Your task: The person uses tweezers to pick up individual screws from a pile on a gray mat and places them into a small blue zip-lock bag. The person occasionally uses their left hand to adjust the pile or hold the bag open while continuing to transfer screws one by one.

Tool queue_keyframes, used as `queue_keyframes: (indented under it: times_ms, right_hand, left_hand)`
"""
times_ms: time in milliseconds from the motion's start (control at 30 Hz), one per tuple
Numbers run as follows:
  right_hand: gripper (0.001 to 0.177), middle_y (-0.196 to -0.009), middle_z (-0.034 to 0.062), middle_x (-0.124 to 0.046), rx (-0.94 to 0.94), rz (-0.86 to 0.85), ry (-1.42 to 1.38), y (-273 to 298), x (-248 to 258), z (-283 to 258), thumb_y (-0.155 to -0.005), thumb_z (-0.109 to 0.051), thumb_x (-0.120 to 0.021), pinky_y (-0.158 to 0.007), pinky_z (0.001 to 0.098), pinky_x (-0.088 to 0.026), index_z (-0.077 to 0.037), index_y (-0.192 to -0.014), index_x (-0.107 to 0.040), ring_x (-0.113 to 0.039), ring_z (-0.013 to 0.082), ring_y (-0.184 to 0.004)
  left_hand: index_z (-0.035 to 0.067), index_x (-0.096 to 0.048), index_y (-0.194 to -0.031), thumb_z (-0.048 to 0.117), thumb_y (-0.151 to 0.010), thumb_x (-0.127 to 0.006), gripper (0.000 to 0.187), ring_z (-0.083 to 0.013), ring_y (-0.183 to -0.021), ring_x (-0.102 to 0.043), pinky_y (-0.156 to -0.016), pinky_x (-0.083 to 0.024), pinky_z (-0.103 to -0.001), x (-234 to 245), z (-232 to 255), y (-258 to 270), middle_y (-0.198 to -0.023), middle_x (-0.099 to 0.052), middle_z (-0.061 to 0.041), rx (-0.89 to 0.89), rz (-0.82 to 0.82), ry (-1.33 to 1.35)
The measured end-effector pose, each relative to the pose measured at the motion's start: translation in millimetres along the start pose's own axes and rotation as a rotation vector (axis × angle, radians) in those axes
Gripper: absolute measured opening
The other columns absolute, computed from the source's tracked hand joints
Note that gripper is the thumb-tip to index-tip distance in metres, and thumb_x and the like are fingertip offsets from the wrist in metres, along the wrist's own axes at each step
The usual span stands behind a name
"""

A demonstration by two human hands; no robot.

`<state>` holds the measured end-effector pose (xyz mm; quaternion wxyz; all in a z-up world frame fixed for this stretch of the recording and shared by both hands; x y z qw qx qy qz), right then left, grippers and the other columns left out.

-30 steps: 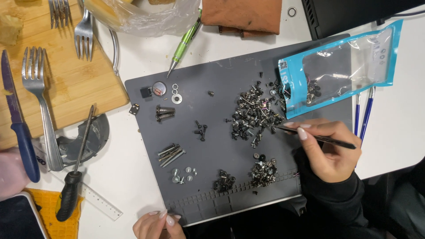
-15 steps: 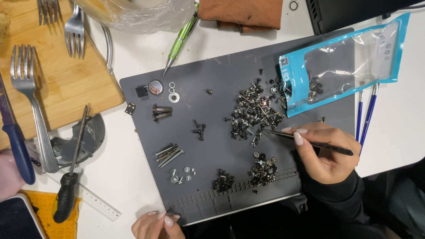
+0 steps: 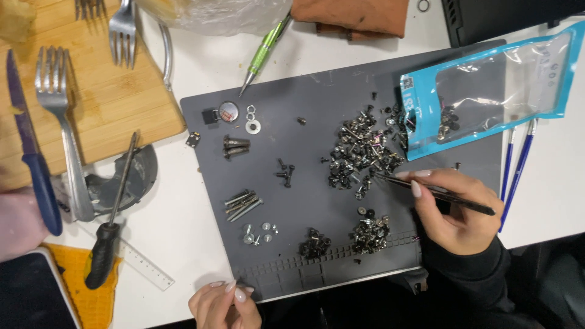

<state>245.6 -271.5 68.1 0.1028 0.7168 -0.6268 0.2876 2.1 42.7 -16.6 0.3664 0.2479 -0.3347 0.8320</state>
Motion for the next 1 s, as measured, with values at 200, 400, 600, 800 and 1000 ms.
queue_keyframes:
  times_ms: [200,400,600,800,1000]
  right_hand:
    - [0.011,-0.101,0.0335,-0.072,0.083,0.013,0.02,5.3,1.9,-2.9,-0.104,0.013,-0.063,-0.073,0.0355,-0.057,0.015,-0.112,-0.056,-0.078,0.0395,-0.09]
    - [0.003,-0.095,0.0347,-0.067,0.058,0.053,-0.142,6.9,-8.1,-21.3,-0.104,0.014,-0.058,-0.082,0.0437,-0.067,0.015,-0.106,-0.055,-0.078,0.0467,-0.094]
    - [0.008,-0.098,0.0241,-0.073,0.203,-0.115,-0.152,-15.2,-49.4,-52.2,-0.104,0.007,-0.06,-0.078,0.0363,-0.065,0.006,-0.111,-0.057,-0.081,0.0365,-0.096]
    - [0.006,-0.101,0.0248,-0.071,0.281,-0.138,-0.078,-35.1,-81.8,-68.6,-0.106,0.004,-0.061,-0.082,0.0374,-0.067,0.007,-0.11,-0.058,-0.08,0.0357,-0.097]
    - [0.008,-0.105,0.0232,-0.073,0.27,-0.188,-0.075,-33.8,-93.5,-67.7,-0.106,0.002,-0.063,-0.084,0.0362,-0.063,0.005,-0.113,-0.06,-0.079,0.034,-0.102]
  left_hand:
    - [0.006,-0.07,-0.093,0.007,-0.094,-0.068,0.002,-0.0126,-0.058,-0.061,-0.07,-0.054,-0.03,-0.3,39.4,-39.9,-0.064,-0.066,0.0,-0.196,0.149,0.075]
    - [0.006,-0.07,-0.088,0.006,-0.092,-0.068,0.005,-0.0136,-0.056,-0.061,-0.063,-0.049,-0.028,3.1,44.5,-43.0,-0.068,-0.071,-0.002,-0.21,0.221,0.115]
    - [0.006,-0.073,-0.096,0.007,-0.093,-0.068,0.006,-0.0123,-0.059,-0.059,-0.07,-0.05,-0.028,7.7,41.9,-41.9,-0.067,-0.066,0.001,-0.238,0.173,0.105]
    - [0.009,-0.071,-0.096,0.007,-0.091,-0.069,0.006,-0.01,-0.059,-0.056,-0.07,-0.049,-0.027,10.8,38.2,-42.9,-0.071,-0.068,0.004,-0.235,0.169,0.141]
    - [0.01,-0.07,-0.098,0.009,-0.093,-0.066,0.006,-0.0102,-0.063,-0.058,-0.071,-0.052,-0.028,13.2,38.5,-45.4,-0.072,-0.067,0.004,-0.254,0.127,0.158]
Point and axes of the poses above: each hand's wrist, its own y-axis away from the middle knuckle, its own x-axis out of the back of the hand, z = x × y, the point moved 7 cm from there along -y, towards the middle knuckle
